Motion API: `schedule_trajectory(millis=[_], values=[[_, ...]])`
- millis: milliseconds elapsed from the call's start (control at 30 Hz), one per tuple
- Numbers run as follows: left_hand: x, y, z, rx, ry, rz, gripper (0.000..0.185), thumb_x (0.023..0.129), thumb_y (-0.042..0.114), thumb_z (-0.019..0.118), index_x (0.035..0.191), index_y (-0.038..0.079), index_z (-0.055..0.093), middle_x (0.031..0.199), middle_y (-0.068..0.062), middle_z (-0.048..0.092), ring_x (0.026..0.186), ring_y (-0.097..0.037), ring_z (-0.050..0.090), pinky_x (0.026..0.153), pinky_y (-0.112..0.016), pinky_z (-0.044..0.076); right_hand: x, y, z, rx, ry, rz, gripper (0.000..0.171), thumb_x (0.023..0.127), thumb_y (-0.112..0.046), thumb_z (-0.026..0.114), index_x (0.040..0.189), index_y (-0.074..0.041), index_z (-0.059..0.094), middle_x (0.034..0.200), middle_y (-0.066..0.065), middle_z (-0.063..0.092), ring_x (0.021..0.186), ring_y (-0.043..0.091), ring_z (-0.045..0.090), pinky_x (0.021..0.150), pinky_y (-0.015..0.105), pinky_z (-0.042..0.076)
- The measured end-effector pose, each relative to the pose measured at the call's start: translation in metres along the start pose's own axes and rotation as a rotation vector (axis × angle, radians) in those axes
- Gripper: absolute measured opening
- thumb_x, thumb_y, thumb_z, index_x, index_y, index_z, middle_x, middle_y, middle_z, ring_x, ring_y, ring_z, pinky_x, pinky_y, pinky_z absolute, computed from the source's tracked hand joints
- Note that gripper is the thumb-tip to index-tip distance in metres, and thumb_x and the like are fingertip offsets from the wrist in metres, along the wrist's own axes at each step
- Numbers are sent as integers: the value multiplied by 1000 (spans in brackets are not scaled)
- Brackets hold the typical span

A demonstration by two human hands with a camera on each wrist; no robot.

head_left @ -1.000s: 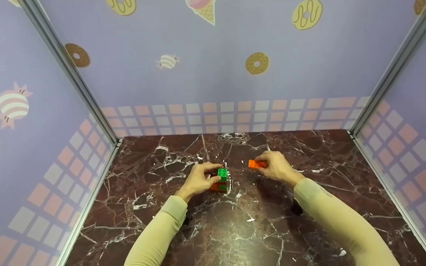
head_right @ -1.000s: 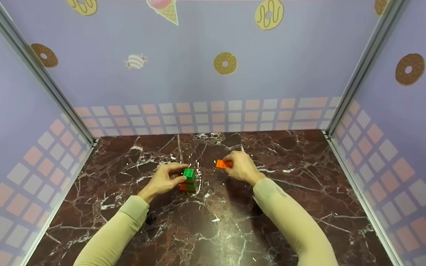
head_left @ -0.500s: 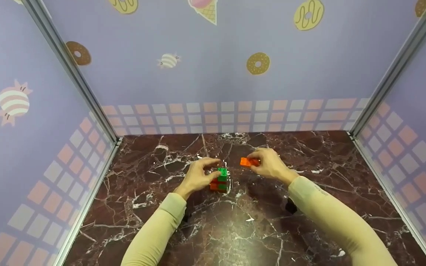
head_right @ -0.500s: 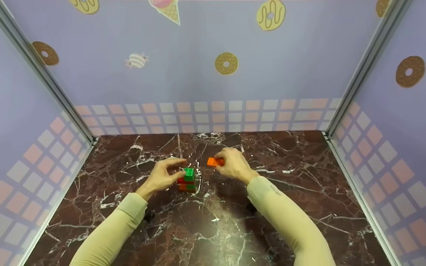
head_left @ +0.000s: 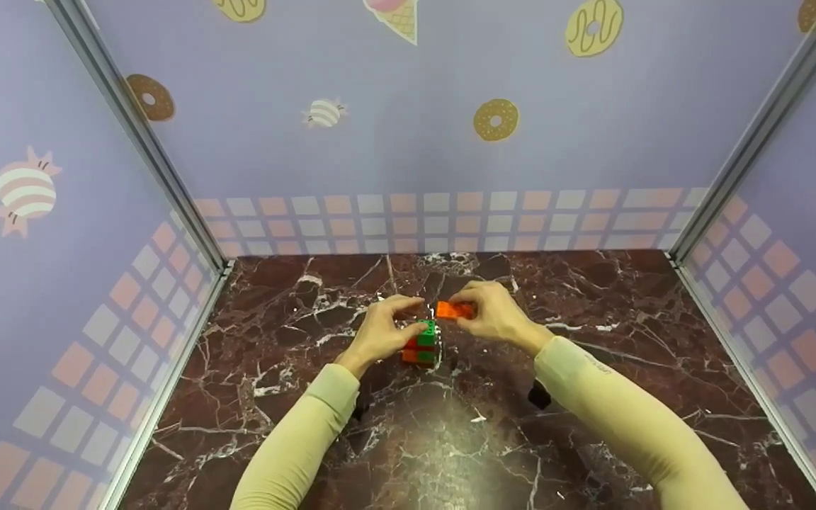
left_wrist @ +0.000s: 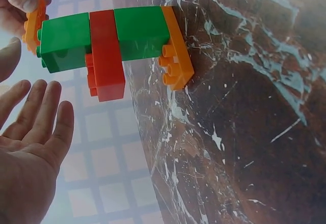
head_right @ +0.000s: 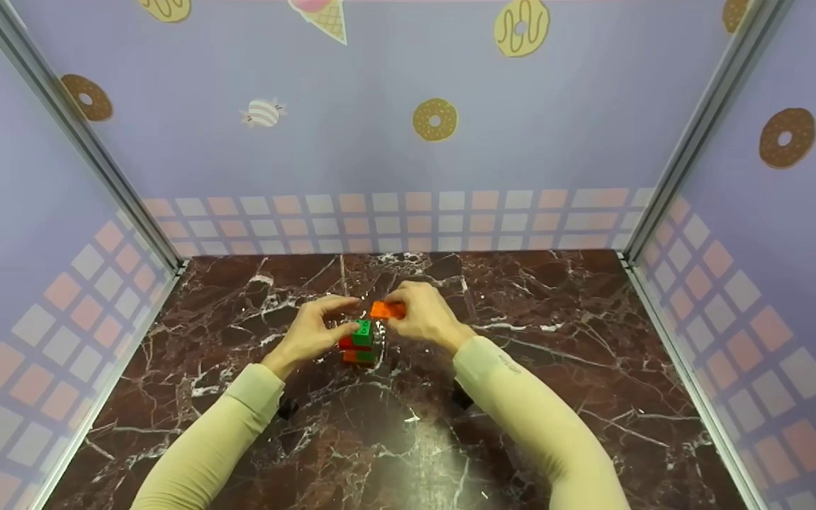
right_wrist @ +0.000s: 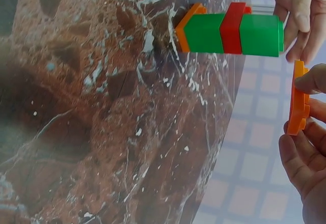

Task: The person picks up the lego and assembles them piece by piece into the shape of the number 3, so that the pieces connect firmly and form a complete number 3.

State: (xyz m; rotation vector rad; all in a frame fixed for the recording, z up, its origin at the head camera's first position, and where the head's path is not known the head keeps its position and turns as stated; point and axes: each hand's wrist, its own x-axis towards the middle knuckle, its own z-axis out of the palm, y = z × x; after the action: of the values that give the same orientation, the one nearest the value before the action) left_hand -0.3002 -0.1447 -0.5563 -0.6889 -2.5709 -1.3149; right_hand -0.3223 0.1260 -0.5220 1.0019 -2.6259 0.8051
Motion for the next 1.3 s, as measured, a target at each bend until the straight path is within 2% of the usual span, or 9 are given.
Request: schedule_trajectory(millis=[300, 433, 733, 967, 1200, 1300], values=[[1, 2, 1, -14, -16, 23, 49, 95, 17, 91, 140, 4, 78, 130, -16, 81, 118, -32, 79, 104, -48, 66, 5, -10, 10, 27, 16, -77, 30, 83, -10, 85, 112, -5, 88, 101, 12, 84, 83, 26, 75, 72, 34, 61], [2, 3, 2, -10, -15, 44, 48, 94, 16, 92, 137, 2, 79, 130, -18, 81, 119, -33, 79, 107, -48, 65, 8, -15, 13, 32, 18, -103, 30, 83, -11, 84, 112, -6, 88, 101, 11, 84, 83, 26, 75, 72, 34, 61], [1, 1, 1, -5, -3, 50, 35, 95, 11, 88, 128, 3, 82, 120, -16, 82, 110, -31, 79, 102, -47, 66, 10, -20, 18, 52, -11, -87, 33, 86, -14, 83, 119, -8, 87, 109, 11, 85, 93, 27, 78, 82, 41, 67], [-4, -3, 0, 0, 29, 43, 32, 96, 12, 87, 126, 6, 83, 115, -13, 82, 104, -29, 78, 96, -47, 67, 9, -19, 18, 90, -5, -93, 32, 87, -13, 86, 118, -5, 87, 104, 13, 84, 81, 29, 78, 71, 32, 65], [-7, -9, -4, -54, 38, 6, 32, 95, 9, 86, 127, 4, 82, 118, -15, 82, 107, -32, 78, 99, -51, 67, 6, -15, 21, 132, 23, -92, 28, 87, -8, 85, 115, -2, 87, 105, 16, 84, 86, 30, 80, 75, 47, 71], [-11, -12, -6, -79, 44, -11, 32, 95, 6, 86, 127, 3, 82, 118, -17, 82, 109, -33, 78, 100, -54, 67, 5, -16, 23, 158, 27, -93, 28, 88, -7, 86, 115, -1, 86, 106, 17, 85, 89, 35, 82, 77, 49, 71]])
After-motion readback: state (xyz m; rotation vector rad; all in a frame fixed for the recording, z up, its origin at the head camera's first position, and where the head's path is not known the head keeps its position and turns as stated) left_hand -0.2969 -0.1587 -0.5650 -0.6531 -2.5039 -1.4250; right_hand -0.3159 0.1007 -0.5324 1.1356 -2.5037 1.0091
